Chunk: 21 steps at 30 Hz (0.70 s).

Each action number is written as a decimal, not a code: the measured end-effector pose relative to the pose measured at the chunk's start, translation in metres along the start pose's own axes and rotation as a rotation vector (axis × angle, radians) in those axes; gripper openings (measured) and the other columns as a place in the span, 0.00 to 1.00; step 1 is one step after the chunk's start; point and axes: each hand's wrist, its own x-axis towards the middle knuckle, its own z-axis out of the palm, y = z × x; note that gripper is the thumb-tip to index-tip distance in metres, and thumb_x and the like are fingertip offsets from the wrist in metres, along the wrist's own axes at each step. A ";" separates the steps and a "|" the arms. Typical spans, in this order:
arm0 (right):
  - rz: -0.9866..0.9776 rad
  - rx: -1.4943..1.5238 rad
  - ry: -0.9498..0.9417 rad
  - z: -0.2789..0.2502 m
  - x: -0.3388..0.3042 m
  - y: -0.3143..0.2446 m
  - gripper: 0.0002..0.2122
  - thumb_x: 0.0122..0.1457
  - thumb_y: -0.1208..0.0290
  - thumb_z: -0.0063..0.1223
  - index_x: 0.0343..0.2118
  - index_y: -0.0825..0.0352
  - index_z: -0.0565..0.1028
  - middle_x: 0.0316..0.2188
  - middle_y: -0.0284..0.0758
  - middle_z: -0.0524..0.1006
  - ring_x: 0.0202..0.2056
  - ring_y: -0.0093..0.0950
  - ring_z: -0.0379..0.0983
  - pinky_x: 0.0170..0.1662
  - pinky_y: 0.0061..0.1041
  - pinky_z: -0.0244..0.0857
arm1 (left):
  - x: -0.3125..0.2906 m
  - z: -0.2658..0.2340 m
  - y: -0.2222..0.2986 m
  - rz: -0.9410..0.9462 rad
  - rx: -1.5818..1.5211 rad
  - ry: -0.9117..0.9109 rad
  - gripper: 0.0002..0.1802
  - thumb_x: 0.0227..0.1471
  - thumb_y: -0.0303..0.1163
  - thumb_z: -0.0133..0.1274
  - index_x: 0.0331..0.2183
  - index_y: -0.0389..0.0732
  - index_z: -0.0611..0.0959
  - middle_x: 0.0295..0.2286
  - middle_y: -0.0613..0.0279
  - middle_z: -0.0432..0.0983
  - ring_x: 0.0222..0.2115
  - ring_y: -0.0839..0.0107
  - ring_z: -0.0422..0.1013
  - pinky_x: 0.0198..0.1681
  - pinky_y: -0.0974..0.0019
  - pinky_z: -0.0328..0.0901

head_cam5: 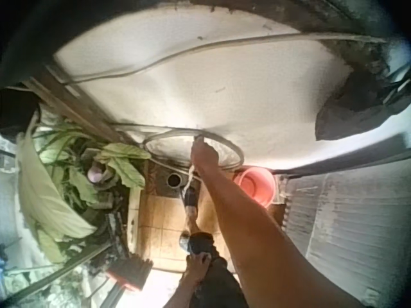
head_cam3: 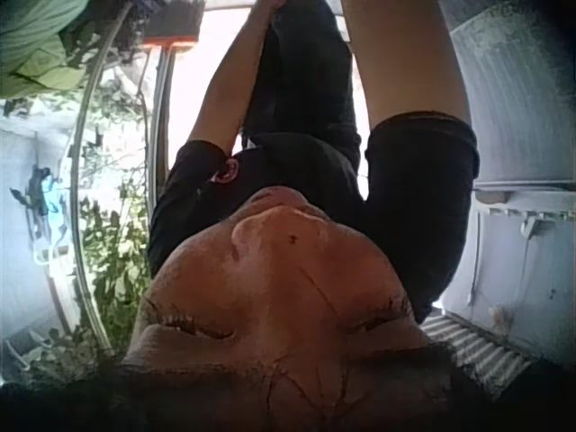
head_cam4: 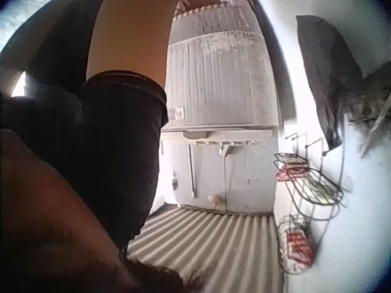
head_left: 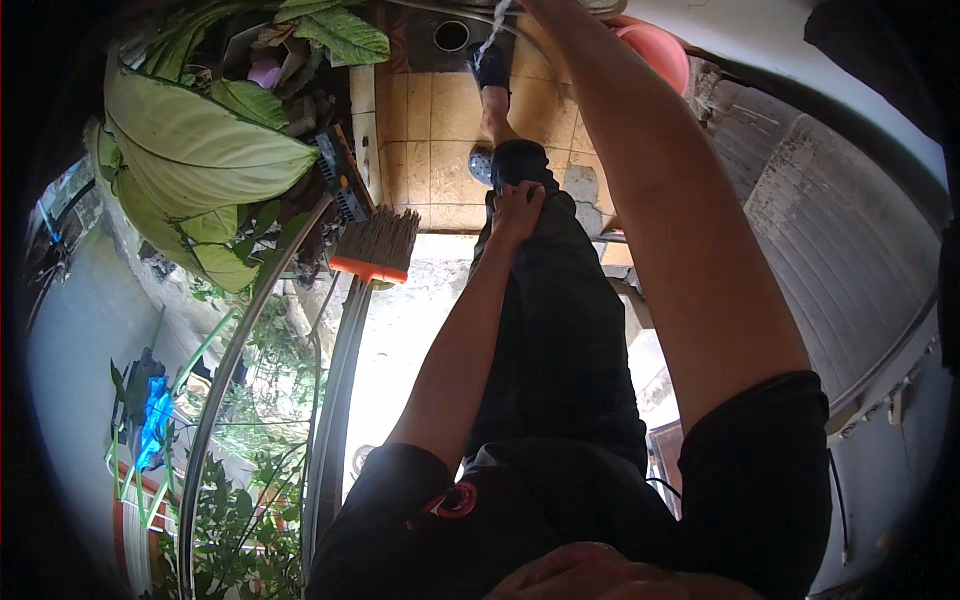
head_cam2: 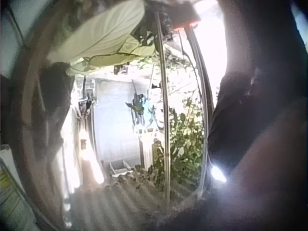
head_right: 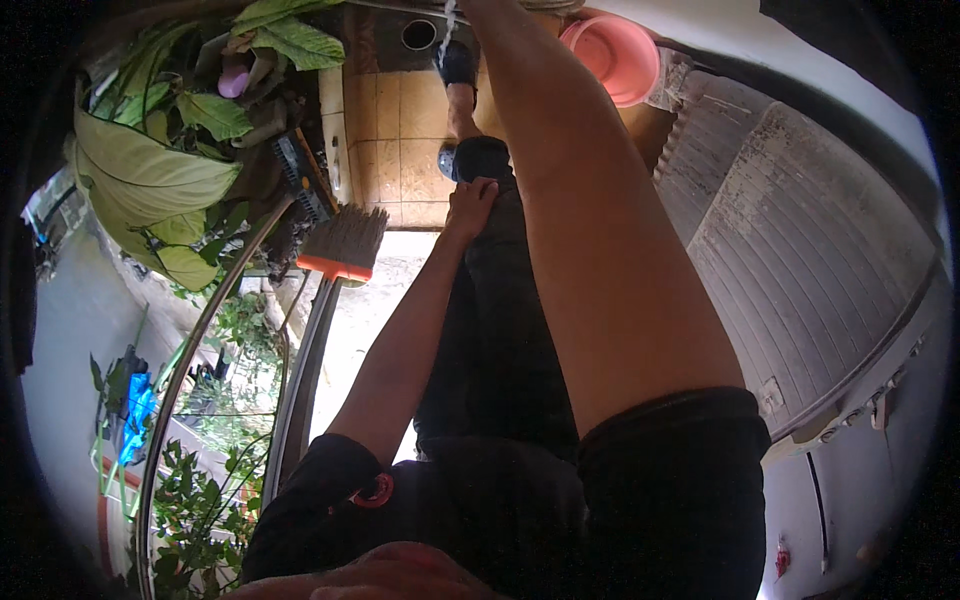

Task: Wash hands and lower arms under a faucet outdoors.

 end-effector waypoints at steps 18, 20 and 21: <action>-0.079 -0.032 0.021 0.022 0.003 0.020 0.16 0.63 0.63 0.35 0.44 0.71 0.67 0.25 0.45 0.78 0.29 0.44 0.76 0.34 0.45 0.70 | -0.085 -0.022 -0.084 -0.483 0.323 -0.386 0.48 0.50 0.67 0.46 0.61 0.43 0.59 0.52 0.42 0.66 0.53 0.42 0.63 0.56 0.47 0.59; -0.103 -0.011 0.048 0.019 0.012 0.020 0.17 0.63 0.61 0.35 0.44 0.71 0.66 0.25 0.45 0.78 0.29 0.44 0.76 0.33 0.45 0.70 | -0.105 -0.005 -0.118 -0.425 0.237 -0.353 0.46 0.50 0.66 0.46 0.60 0.44 0.61 0.51 0.42 0.67 0.52 0.42 0.64 0.55 0.48 0.61; -0.124 -0.002 0.074 0.013 0.018 0.023 0.18 0.63 0.59 0.36 0.44 0.71 0.66 0.25 0.46 0.78 0.29 0.44 0.77 0.32 0.45 0.70 | -0.109 0.004 -0.128 -0.357 0.146 -0.330 0.44 0.51 0.65 0.46 0.59 0.45 0.63 0.50 0.42 0.67 0.51 0.43 0.65 0.53 0.49 0.62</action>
